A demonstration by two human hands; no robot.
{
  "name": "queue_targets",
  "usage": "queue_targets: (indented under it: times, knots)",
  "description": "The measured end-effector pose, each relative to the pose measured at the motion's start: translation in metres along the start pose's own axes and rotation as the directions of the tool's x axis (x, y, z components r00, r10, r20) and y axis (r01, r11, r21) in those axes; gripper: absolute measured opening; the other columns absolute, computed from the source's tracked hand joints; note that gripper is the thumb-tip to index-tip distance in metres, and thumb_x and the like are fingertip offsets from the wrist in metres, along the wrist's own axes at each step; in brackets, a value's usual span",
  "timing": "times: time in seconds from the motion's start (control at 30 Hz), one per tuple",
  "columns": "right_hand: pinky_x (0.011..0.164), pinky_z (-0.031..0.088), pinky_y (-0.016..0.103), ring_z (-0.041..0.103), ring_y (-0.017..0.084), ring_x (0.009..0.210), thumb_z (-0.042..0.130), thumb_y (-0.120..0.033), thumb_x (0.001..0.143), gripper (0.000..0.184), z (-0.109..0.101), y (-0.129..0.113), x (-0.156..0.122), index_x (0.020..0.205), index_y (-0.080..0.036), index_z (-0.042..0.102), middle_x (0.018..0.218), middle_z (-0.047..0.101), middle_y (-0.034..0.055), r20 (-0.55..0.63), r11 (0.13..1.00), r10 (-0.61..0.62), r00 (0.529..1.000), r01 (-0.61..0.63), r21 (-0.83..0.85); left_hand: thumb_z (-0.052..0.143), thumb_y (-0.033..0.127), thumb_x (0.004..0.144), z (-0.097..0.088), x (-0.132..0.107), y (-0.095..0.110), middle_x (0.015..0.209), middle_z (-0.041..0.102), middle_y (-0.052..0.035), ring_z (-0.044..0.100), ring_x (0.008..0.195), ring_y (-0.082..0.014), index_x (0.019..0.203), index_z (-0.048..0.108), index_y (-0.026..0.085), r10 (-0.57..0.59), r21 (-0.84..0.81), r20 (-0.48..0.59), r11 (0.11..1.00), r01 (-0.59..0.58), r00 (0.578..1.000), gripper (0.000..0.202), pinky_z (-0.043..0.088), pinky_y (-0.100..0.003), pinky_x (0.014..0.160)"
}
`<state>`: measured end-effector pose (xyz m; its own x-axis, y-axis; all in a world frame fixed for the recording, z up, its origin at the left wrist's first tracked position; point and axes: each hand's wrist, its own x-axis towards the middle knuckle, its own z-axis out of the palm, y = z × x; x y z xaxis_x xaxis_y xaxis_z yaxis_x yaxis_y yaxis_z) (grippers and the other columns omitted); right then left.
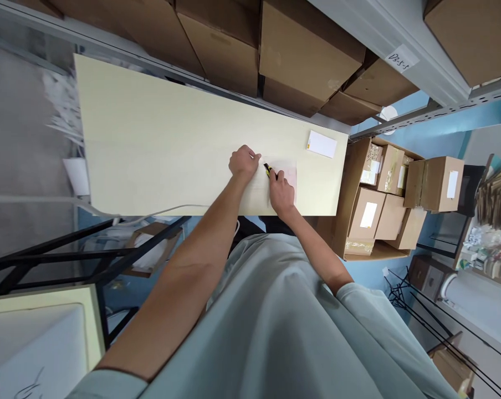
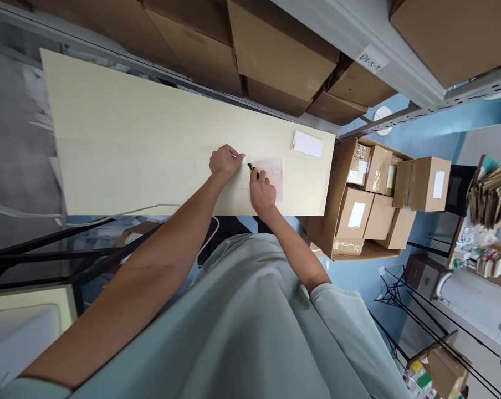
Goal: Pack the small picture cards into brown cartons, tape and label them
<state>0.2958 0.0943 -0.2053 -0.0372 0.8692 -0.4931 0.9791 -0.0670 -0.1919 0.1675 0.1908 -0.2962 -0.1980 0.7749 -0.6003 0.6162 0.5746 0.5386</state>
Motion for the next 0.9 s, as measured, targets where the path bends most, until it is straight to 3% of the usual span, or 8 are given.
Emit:
queue_targets:
  times: [0.13,0.37,0.57,0.73,0.9]
  knots:
    - [0.092,0.072,0.042,0.074,0.029,0.118,0.038,-0.011,0.112,0.055,-0.002,0.001,-0.024,0.166,-0.019,0.044,0.144,0.060,0.0234,0.000,0.993,-0.047,0.999,0.047,-0.109,0.074,0.041,0.099,0.002,-0.001,-0.002,0.116,0.077,-0.0115,0.067,0.119,-0.0336,0.108,0.071,0.022,0.011,0.009,-0.014,1.000,-0.011,1.000,0.021,0.053,-0.051,0.115]
    - [0.086,0.071,0.036,0.072,0.028,0.120,0.040,-0.009,0.111,0.058,-0.001,0.007,-0.070,0.168,-0.015,0.043,0.149,0.059,0.0257,0.165,0.956,-0.075,0.983,0.118,-0.268,0.074,0.041,0.100,0.003,-0.002,-0.002,0.117,0.077,-0.0132,0.068,0.120,-0.0351,0.113,0.074,0.021,0.021,-0.025,-0.019,0.999,-0.022,1.000,0.023,0.052,-0.056,0.116]
    - [0.083,0.070,0.035,0.072,0.027,0.116,0.031,-0.008,0.113,0.056,0.009,0.013,-0.106,0.168,-0.011,0.044,0.146,0.061,0.0268,0.260,0.939,-0.111,0.959,0.187,-0.288,0.075,0.039,0.099,0.010,0.002,-0.008,0.113,0.076,-0.0111,0.069,0.121,-0.0344,0.111,0.074,0.023,0.033,-0.054,-0.050,0.998,-0.036,0.998,0.021,0.052,-0.058,0.116]
    - [0.086,0.068,0.033,0.074,0.026,0.116,0.038,-0.005,0.112,0.054,0.015,0.018,-0.127,0.165,-0.012,0.048,0.142,0.063,0.0254,0.328,0.931,-0.145,0.933,0.242,-0.275,0.073,0.039,0.100,0.014,0.003,-0.007,0.118,0.076,-0.0130,0.068,0.124,-0.0351,0.116,0.072,0.021,0.015,-0.029,-0.047,0.999,-0.016,0.999,0.024,0.052,-0.058,0.117]
    - [0.090,0.067,0.035,0.077,0.026,0.115,0.050,-0.009,0.110,0.053,-0.009,0.034,-0.129,0.162,-0.018,0.051,0.146,0.061,0.0216,0.388,0.949,-0.157,0.908,0.248,-0.197,0.075,0.024,0.091,0.001,-0.010,0.008,0.110,0.078,-0.0109,0.072,0.115,-0.0319,0.107,0.073,0.019,-0.013,-0.061,-0.053,0.998,0.010,0.998,0.017,0.053,-0.049,0.114]
